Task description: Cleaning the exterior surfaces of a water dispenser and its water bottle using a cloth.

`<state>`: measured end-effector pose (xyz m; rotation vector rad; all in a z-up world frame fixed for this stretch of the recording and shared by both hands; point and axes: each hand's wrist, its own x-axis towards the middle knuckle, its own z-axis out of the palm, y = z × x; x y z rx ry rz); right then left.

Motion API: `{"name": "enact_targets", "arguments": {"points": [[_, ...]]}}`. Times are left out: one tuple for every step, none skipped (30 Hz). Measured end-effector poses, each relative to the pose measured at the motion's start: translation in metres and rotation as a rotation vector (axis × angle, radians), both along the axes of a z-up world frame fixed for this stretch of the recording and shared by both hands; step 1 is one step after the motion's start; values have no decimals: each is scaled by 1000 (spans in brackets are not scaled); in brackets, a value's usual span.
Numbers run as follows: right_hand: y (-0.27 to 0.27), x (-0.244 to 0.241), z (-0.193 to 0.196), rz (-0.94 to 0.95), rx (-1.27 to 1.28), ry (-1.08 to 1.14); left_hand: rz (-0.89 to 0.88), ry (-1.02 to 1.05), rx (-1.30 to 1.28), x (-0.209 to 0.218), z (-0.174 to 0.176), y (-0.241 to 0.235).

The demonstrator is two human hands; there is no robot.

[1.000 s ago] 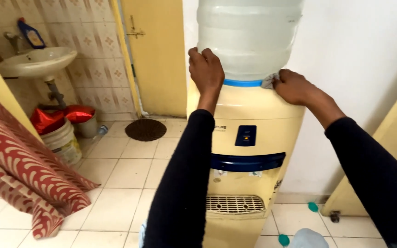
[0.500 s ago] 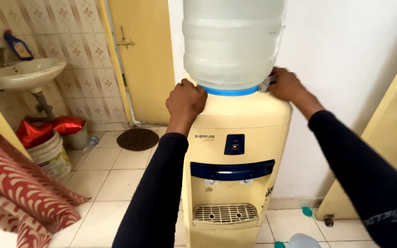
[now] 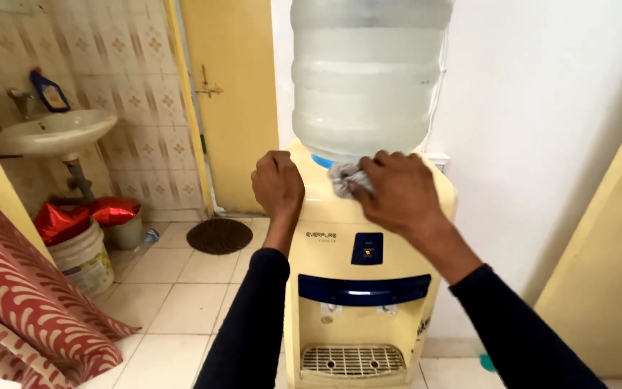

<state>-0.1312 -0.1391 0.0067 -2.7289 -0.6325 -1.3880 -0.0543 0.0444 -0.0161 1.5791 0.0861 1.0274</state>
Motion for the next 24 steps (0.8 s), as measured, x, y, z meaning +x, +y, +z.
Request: {"name": "enact_targets", "arguments": {"points": [[12,0,2,6,3,-9,6,-9,3,3,1,3],[21,0,3,6,-18,14,2,5,-14,5,1,3],[31,0,4,5,-39,38,-2,20,-31,8,0,4],[39,3,5,1,-38,36,-6,18,-30,7,2,5],[46,6,5,-5,-68,104,-25,75,-14,6,3,6],[52,9,5,-12,-98,175,-46,134,3,4,4,6],[55,26,-1,-18,-97,176,-52,135,4,14,-10,9],[58,44,-7,171,-22,185,-140,93,-35,23,-23,13],[61,62,-12,360,53,192,-228,52,-74,32,-36,17],[64,65,-9,359,57,192,-228,53,-71,34,-52,20],[67,68,-6,408,102,324,-384,-60,-43,35,-67,23],[73,71,0,463,142,451,-534,-178,-14,36,-79,30],[79,67,3,468,142,447,-530,-181,-11,42,-89,29],[83,64,8,390,154,528,-424,-169,-31,50,-96,27],[87,61,12,311,167,608,-319,-156,-52,59,-103,24],[83,56,7,299,165,606,-330,-158,-58,55,-103,21],[79,52,2,363,122,439,-369,-164,-48,51,-104,18],[81,48,-3,436,85,266,-398,-172,-25,47,-102,24],[70,39,-4,437,89,259,-399,-177,-18,38,-95,19],[64,29,-7,416,23,179,-381,-312,74,26,-90,21],[59,20,-10,394,-41,97,-365,-444,171,15,-84,23],[43,17,-10,395,-40,95,-365,-445,173,10,-78,24],[27,15,-11,348,-34,84,-267,-301,163,6,-72,25],[4,11,-14,287,-35,81,-185,-152,143,3,-70,17]]}}
